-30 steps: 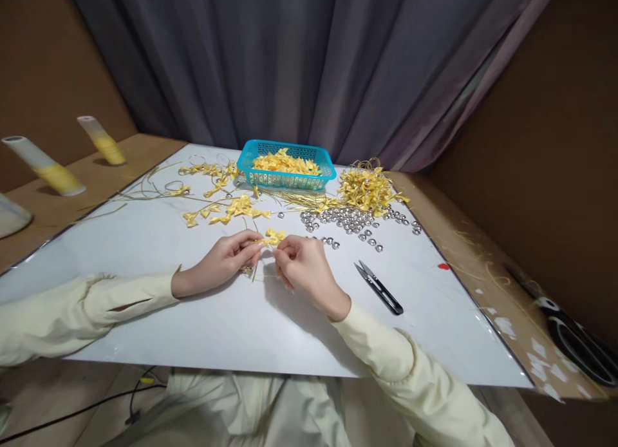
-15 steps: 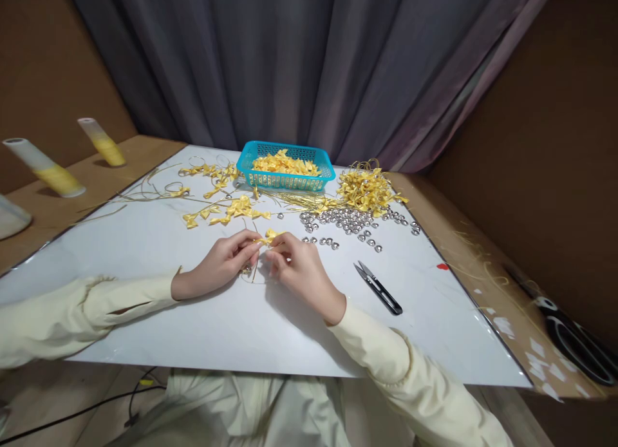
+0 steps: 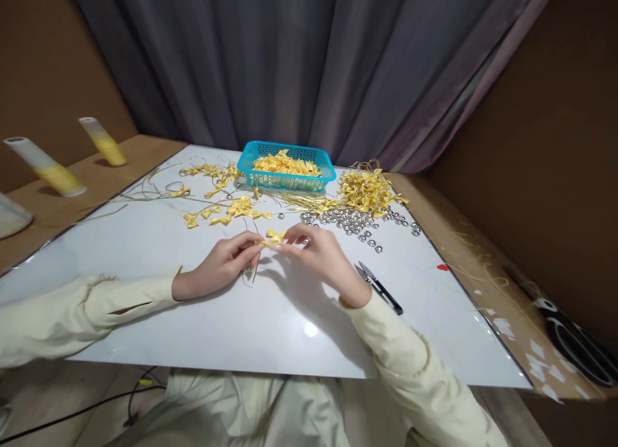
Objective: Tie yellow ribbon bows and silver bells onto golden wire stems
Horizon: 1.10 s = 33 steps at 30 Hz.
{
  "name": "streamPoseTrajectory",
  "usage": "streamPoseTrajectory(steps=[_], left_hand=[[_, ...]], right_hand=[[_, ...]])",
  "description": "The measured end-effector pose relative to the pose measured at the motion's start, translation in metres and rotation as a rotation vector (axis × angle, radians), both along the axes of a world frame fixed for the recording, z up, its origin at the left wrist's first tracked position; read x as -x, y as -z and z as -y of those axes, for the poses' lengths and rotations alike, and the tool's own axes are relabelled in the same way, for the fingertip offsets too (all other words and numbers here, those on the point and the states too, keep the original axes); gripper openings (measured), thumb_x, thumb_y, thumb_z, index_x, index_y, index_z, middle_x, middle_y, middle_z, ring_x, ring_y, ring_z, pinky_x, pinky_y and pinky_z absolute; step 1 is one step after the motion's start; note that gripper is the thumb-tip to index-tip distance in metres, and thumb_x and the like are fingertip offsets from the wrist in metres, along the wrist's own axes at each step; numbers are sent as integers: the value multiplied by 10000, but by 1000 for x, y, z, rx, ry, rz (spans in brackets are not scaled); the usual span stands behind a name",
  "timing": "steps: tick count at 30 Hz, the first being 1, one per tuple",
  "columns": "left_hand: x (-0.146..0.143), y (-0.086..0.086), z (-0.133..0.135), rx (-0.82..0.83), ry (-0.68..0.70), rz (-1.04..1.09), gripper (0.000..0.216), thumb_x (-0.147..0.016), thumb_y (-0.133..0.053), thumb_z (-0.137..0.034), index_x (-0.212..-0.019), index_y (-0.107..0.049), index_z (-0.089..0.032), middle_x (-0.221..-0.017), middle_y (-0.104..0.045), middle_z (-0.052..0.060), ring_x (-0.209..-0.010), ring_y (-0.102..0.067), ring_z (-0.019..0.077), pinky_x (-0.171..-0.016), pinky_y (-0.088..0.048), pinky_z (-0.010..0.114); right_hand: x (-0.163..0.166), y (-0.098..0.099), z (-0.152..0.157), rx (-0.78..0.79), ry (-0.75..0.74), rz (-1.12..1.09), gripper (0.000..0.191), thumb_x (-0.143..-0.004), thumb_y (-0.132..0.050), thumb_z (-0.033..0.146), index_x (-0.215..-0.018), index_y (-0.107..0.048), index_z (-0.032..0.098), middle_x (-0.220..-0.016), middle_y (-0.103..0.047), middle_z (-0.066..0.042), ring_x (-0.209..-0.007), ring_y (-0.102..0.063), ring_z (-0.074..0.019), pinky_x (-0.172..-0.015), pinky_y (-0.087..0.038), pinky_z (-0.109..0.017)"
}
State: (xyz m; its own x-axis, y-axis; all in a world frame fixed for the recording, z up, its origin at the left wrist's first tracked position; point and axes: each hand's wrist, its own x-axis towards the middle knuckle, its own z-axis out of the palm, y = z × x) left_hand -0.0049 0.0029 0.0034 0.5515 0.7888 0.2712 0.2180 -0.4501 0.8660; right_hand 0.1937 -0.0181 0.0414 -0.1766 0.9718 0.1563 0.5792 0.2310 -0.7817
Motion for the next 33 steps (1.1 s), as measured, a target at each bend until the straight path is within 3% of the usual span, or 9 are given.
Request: streamPoseTrajectory(steps=[3,7,12,20,24,28,33], left_hand=[[1,2,0,-36,39,-15,174,-916,-410,-279,-940,-544,-171,-617,-537,-34,-546,-484,90,-539,-380,200],[3,4,1,-74,104,-46,189,-922,-401,-260,-984,-557,-173,-624,-553,-33,-544,-520,87,-550,-410,192],[2,2,2,-121,154,-42,229,-924,-395,-257,-1015,-581,-160,-632,-572,-18,-518,-528,83,-545,-438,190],[2,6,1,-274,152,-76,256,-909,-421,-246,-1022,-637,-169,-627,-640,13,-535,-559,113,-593,-472,236],[3,5,0,-306,228,-123,243,-899,-449,-239,-1019,-655,-189,-762,-697,51,-684,-608,148,-703,-474,277],[2,1,0,-366,341,-129,216,-898,-462,-192,-975,-664,-190,-892,-704,82,-860,-606,186,-825,-419,332],[0,-1,0,-315,329,-105,185,-904,-481,-207,-962,-654,-174,-873,-697,73,-833,-606,176,-802,-406,323]], right_hand=[[-8,-4,-6,177,29,-72,349,-755,-611,502,-693,-651,161,-709,-630,-35,-661,-537,-137,-639,-400,-261],[1,3,-7,447,-109,-326,343,-741,-633,480,-660,-642,146,-665,-585,-5,-624,-490,-102,-639,-391,-245],[10,8,-4,546,-122,-497,244,-681,-704,383,-702,-675,142,-663,-580,9,-613,-476,-87,-607,-372,-226],[8,10,-4,461,-11,-555,169,-622,-713,298,-618,-683,132,-658,-644,-27,-657,-534,-123,-655,-377,-264],[5,11,-6,438,40,-604,130,-563,-707,248,-540,-640,139,-608,-625,-15,-630,-534,-125,-663,-384,-276],[-12,11,-17,318,204,-648,70,-543,-660,177,-507,-608,146,-617,-617,-19,-623,-523,-120,-622,-383,-262],[-58,11,-40,133,458,-708,34,-565,-593,134,-547,-597,161,-675,-618,-40,-650,-533,-126,-547,-380,-243]])
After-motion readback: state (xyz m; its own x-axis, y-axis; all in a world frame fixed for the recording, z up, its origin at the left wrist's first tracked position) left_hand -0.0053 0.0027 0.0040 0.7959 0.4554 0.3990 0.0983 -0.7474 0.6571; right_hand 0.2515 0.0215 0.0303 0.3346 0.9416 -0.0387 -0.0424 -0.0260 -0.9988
